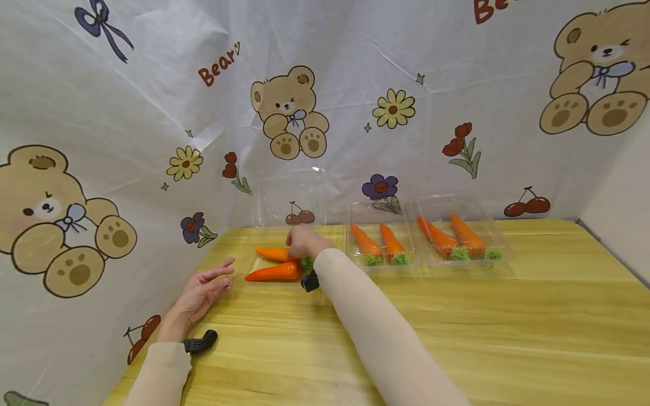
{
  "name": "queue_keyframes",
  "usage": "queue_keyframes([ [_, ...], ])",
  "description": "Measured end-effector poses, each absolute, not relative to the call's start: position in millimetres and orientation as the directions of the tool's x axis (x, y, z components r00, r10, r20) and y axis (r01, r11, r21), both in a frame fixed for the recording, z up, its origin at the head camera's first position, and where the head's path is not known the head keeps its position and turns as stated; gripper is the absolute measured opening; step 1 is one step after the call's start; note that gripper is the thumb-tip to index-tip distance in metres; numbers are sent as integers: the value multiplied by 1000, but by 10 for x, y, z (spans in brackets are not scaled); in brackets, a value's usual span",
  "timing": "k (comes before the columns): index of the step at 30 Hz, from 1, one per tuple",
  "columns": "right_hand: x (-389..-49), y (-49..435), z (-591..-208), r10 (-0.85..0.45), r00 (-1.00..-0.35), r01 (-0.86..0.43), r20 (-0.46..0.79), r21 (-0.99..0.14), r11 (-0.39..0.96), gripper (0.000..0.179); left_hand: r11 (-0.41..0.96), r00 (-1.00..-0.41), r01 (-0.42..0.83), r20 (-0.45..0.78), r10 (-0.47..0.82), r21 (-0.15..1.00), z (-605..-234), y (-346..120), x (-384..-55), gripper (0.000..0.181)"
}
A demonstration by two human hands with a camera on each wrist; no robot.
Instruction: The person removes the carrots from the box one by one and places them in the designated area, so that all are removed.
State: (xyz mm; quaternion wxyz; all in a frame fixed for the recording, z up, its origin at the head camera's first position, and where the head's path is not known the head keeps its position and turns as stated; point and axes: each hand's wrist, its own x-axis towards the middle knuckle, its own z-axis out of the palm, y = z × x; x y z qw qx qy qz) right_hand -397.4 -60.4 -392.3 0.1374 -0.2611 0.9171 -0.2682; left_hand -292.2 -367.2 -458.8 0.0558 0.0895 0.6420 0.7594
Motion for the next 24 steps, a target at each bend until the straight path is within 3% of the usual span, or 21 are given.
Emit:
queue_keyframes([
  [13,-3907,-645,-3936,-521,-848,-401,-97,-524,751,50,-179,-979,36,71,192,983,-4585,-3662,-2918,34],
  [24,-3961,-559,-3884,-554,-831,-392,-49,-655,646,52,-166,-976,36,71,207,985,-4580,-3673,-2909,33],
])
